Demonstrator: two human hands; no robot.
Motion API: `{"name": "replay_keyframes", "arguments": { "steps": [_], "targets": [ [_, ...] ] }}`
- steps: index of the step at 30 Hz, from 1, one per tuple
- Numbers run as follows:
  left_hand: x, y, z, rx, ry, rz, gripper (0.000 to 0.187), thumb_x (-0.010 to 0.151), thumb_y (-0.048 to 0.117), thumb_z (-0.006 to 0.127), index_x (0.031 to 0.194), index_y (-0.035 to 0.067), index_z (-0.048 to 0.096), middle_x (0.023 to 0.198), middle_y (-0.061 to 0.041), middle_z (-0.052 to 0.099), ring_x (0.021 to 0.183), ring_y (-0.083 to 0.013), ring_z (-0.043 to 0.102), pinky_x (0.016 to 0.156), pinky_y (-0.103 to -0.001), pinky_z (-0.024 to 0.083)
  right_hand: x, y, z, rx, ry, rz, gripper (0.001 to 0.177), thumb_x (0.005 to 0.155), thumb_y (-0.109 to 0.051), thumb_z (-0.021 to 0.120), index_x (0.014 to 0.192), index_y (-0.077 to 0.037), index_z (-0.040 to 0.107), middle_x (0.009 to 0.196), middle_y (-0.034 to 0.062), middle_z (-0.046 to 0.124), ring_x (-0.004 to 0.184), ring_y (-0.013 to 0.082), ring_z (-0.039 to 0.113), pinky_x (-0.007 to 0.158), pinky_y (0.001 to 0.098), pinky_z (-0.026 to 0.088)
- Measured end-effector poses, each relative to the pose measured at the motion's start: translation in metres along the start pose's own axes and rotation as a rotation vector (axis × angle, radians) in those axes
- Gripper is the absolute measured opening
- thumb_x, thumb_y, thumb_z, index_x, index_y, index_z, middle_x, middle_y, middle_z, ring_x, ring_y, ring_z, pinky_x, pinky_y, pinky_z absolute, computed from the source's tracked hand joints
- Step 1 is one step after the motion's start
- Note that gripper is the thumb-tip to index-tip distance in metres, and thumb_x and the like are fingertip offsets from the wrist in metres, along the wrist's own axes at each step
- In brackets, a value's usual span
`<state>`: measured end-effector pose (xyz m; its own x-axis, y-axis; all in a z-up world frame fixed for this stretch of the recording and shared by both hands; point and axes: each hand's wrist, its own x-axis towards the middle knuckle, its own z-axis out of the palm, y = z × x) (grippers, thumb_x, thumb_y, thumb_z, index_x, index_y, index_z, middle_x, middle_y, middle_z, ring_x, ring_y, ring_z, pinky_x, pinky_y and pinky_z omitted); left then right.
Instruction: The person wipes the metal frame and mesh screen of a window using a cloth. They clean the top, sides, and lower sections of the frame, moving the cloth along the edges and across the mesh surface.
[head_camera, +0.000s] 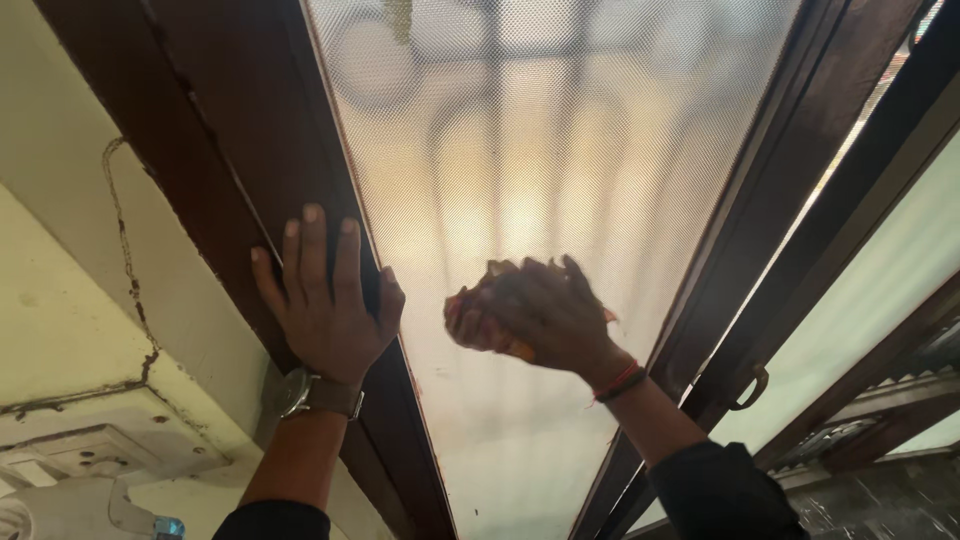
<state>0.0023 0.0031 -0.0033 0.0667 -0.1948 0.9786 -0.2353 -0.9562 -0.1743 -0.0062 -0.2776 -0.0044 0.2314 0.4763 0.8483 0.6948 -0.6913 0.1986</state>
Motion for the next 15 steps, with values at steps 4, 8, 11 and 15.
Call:
{"name": "replay_keyframes", "arguments": {
  "steps": [4,8,11,15],
  "targets": [
    [0.000,0.002,0.001,0.016,0.008,-0.007,0.052,0.107,0.037,0.056,0.149,0.008,0.052,0.156,-0.023,0.048,0.145,-0.0399,0.047,0.122,-0.069,0.025,-0.012,0.026,-0.017,-0.098,0.072,0.110,0.043,0.081,-0.042,0.075,0.112,-0.012,0.070,0.108,0.0058,0.070,0.093,0.0253,0.065,0.075,0.0434,0.044],
    [-0.002,-0.001,0.003,0.017,0.003,-0.002,0.052,0.108,0.038,0.055,0.149,0.008,0.052,0.156,-0.023,0.048,0.146,-0.0399,0.046,0.123,-0.069,0.024,-0.016,0.022,-0.016,-0.045,0.286,0.253,0.037,0.083,-0.035,0.075,0.111,-0.011,0.069,0.111,0.0077,0.068,0.094,0.0256,0.064,0.077,0.0423,0.045],
    [0.000,0.001,0.003,0.015,0.009,0.000,0.052,0.108,0.039,0.055,0.149,0.007,0.052,0.156,-0.023,0.047,0.147,-0.0396,0.045,0.123,-0.069,0.024,0.002,-0.009,0.003,0.141,0.259,0.135,0.033,0.085,-0.029,0.075,0.111,-0.010,0.068,0.113,0.0091,0.067,0.095,0.0258,0.064,0.078,0.0414,0.046],
    [0.001,0.001,-0.002,0.016,-0.012,-0.004,0.051,0.108,0.037,0.055,0.149,0.007,0.053,0.156,-0.023,0.047,0.147,-0.0404,0.044,0.123,-0.069,0.024,0.007,-0.035,0.008,0.163,0.098,-0.203,0.025,0.086,-0.023,0.077,0.106,-0.013,0.067,0.111,0.0057,0.065,0.095,0.0232,0.064,0.078,0.0403,0.045]
  ]
}}
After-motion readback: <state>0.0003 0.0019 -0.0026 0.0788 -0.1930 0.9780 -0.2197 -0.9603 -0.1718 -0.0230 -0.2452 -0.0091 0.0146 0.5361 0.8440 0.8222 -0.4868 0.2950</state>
